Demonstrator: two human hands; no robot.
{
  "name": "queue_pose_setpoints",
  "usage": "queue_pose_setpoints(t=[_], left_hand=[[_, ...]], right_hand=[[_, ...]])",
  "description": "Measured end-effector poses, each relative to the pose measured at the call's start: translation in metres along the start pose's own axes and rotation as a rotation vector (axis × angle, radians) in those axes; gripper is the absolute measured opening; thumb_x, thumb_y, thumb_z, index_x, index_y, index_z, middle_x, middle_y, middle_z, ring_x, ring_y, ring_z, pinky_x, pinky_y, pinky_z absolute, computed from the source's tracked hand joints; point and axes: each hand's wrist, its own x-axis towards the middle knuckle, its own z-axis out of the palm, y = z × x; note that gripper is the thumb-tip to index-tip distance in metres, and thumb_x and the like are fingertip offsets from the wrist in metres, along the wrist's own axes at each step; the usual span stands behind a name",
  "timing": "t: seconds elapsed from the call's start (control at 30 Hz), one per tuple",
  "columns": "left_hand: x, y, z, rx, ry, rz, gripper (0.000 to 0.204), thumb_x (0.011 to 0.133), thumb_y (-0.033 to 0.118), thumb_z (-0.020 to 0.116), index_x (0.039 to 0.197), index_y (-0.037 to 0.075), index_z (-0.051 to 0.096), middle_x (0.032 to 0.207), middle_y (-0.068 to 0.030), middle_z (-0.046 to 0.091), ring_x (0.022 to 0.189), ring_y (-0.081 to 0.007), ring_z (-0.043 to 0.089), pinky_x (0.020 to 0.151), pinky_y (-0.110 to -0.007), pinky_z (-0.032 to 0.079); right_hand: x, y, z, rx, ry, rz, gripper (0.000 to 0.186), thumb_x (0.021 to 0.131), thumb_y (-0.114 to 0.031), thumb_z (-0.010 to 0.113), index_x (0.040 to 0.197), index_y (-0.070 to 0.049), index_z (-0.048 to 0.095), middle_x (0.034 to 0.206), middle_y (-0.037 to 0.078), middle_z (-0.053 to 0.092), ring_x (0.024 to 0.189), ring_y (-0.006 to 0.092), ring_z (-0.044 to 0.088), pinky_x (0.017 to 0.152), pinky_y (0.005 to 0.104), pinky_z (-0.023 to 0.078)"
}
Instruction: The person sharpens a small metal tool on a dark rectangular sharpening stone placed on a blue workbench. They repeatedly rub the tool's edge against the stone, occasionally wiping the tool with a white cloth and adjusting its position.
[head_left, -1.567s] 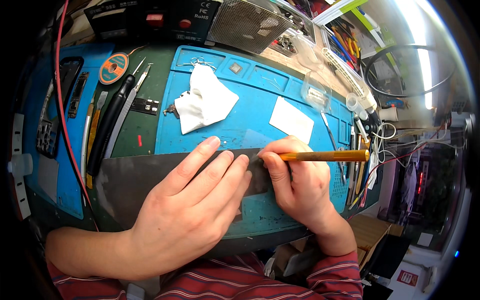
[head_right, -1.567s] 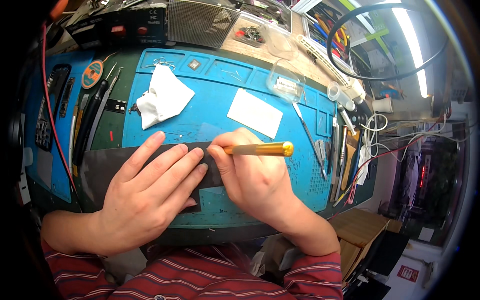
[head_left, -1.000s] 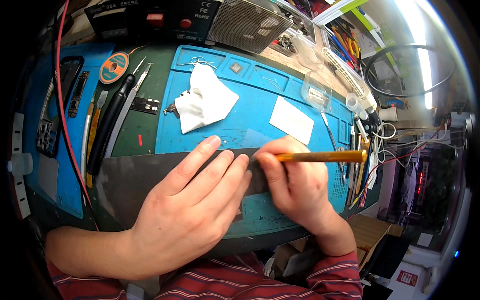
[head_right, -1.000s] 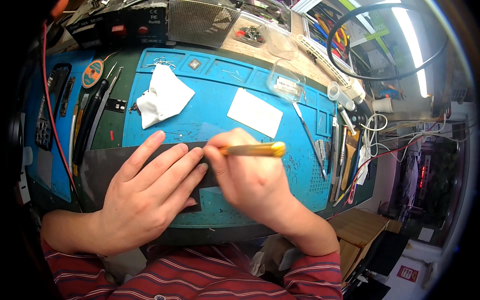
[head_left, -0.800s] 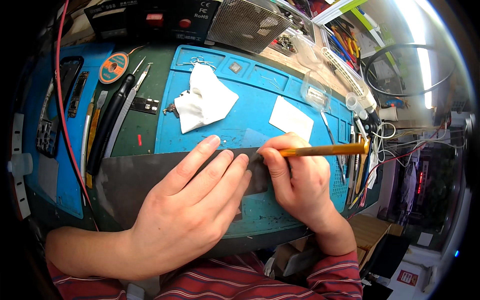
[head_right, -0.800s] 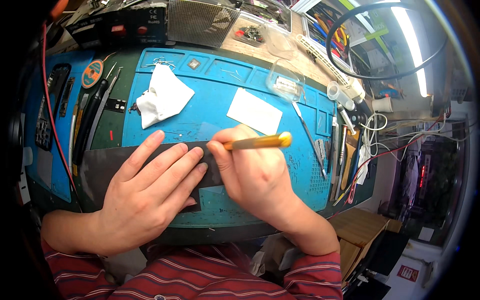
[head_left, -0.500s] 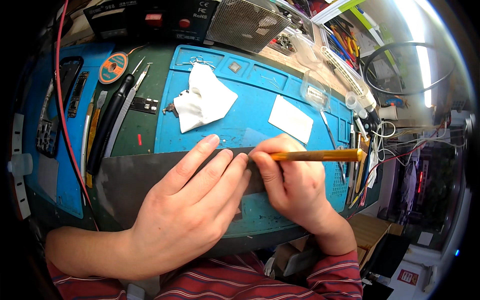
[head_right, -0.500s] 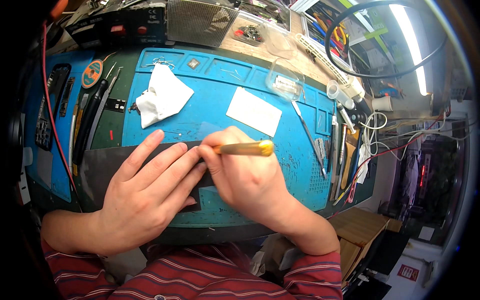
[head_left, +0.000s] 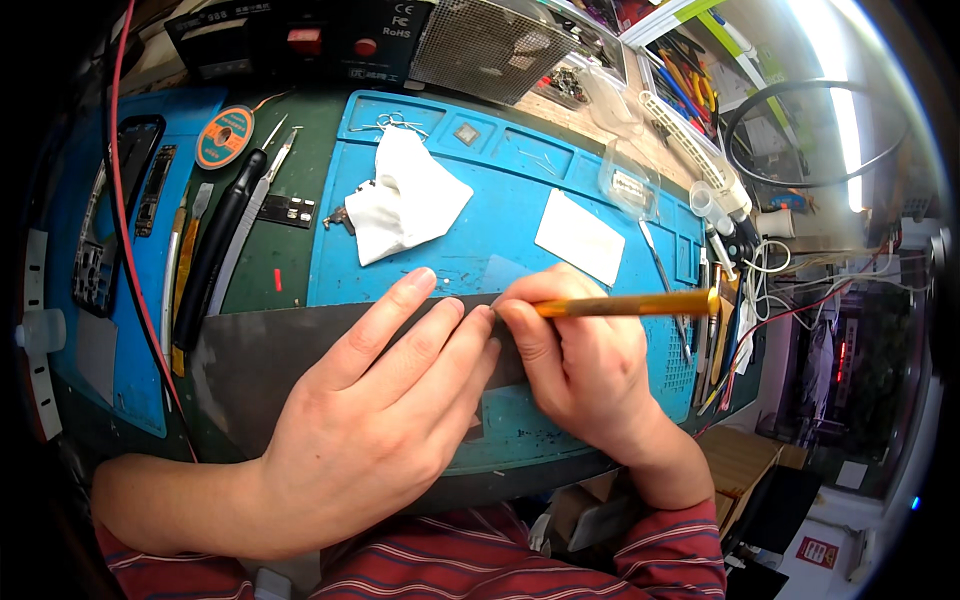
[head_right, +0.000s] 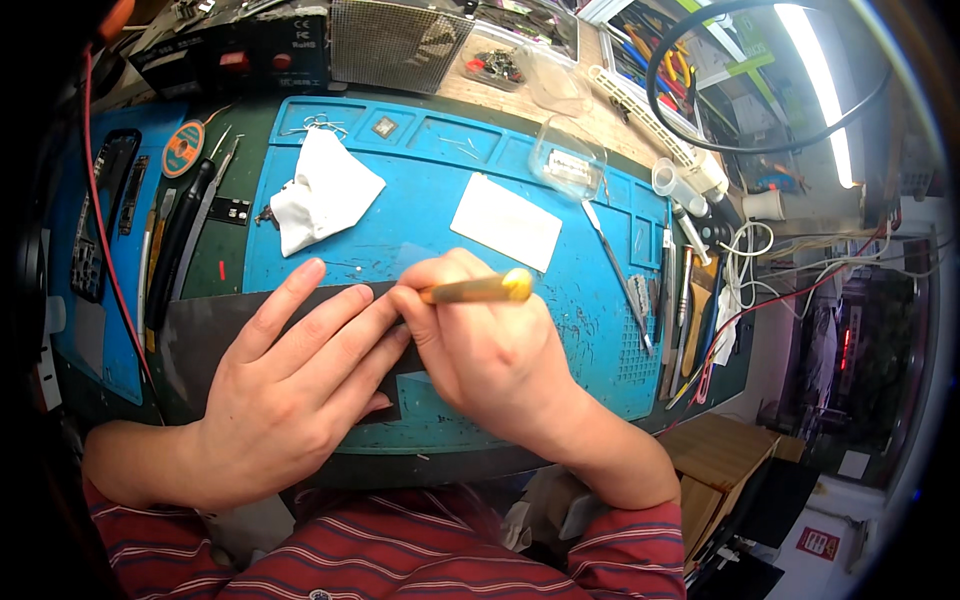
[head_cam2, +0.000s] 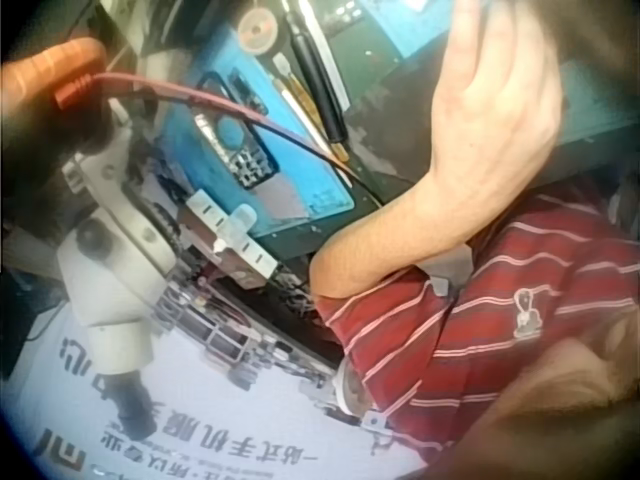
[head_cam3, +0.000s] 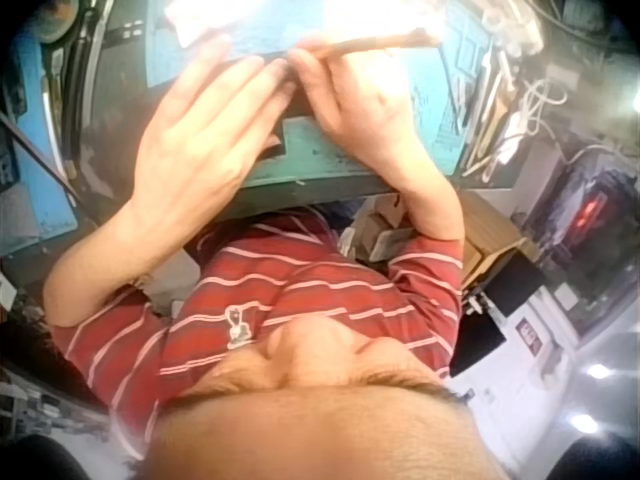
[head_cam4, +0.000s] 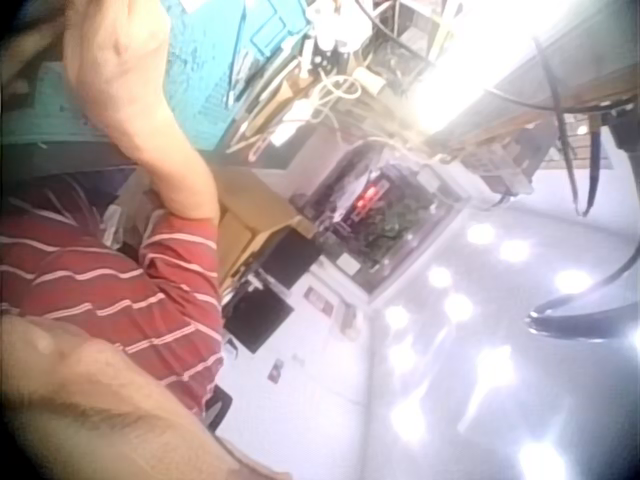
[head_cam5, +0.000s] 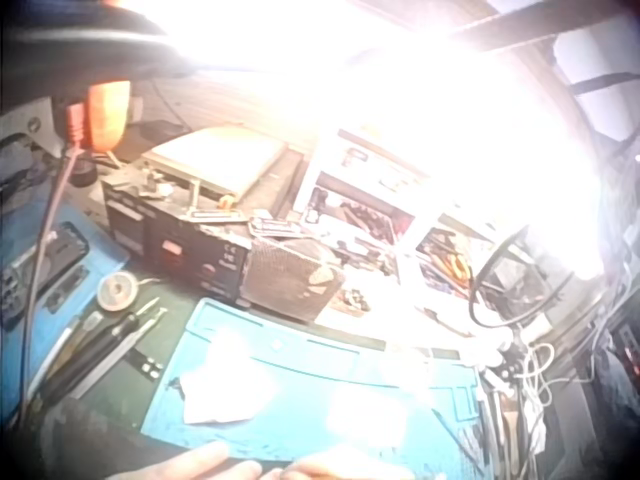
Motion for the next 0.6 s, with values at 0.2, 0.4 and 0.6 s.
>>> queue_pose_setpoints(t=[0.2,0.4,0.6], left_hand=[[0.0002,0.0002,-0.0002,-0.007,0.002,0.0,0.057,0.087,0.029,0.077,0.136,0.001,0.077,0.145,-0.0119,0.071,0.139,-0.027,0.063,0.13,-0.055,0.039],[-0.0004,-0.0006,-0.0001,-0.003,0.001,0.0,0.057,0.087,0.029,0.077,0.137,0.001,0.077,0.144,-0.0119,0.071,0.139,-0.0271,0.063,0.13,-0.055,0.039],[0.0003,-0.0007,-0.0006,0.0,-0.001,0.003,0.057,0.087,0.029,0.077,0.136,0.001,0.077,0.145,-0.0116,0.07,0.139,-0.0267,0.063,0.13,-0.055,0.038]], right_hand=[[0.0011,-0.003,0.0015,0.029,-0.012,-0.002,0.007,0.104,-0.003,0.073,0.107,-0.001,0.067,0.094,0.013,0.07,0.074,0.034,0.07,0.063,0.0418,0.055],[0.0007,-0.0016,0.0017,0.026,0.003,0.006,0.008,0.103,-0.001,0.074,0.107,-0.001,0.067,0.092,0.013,0.07,0.073,0.0339,0.069,0.063,0.042,0.055],[-0.0034,0.0002,-0.0018,0.01,-0.001,0.058,0.009,0.102,-0.002,0.075,0.106,-0.001,0.067,0.092,0.013,0.07,0.073,0.0333,0.069,0.063,0.0414,0.055]])
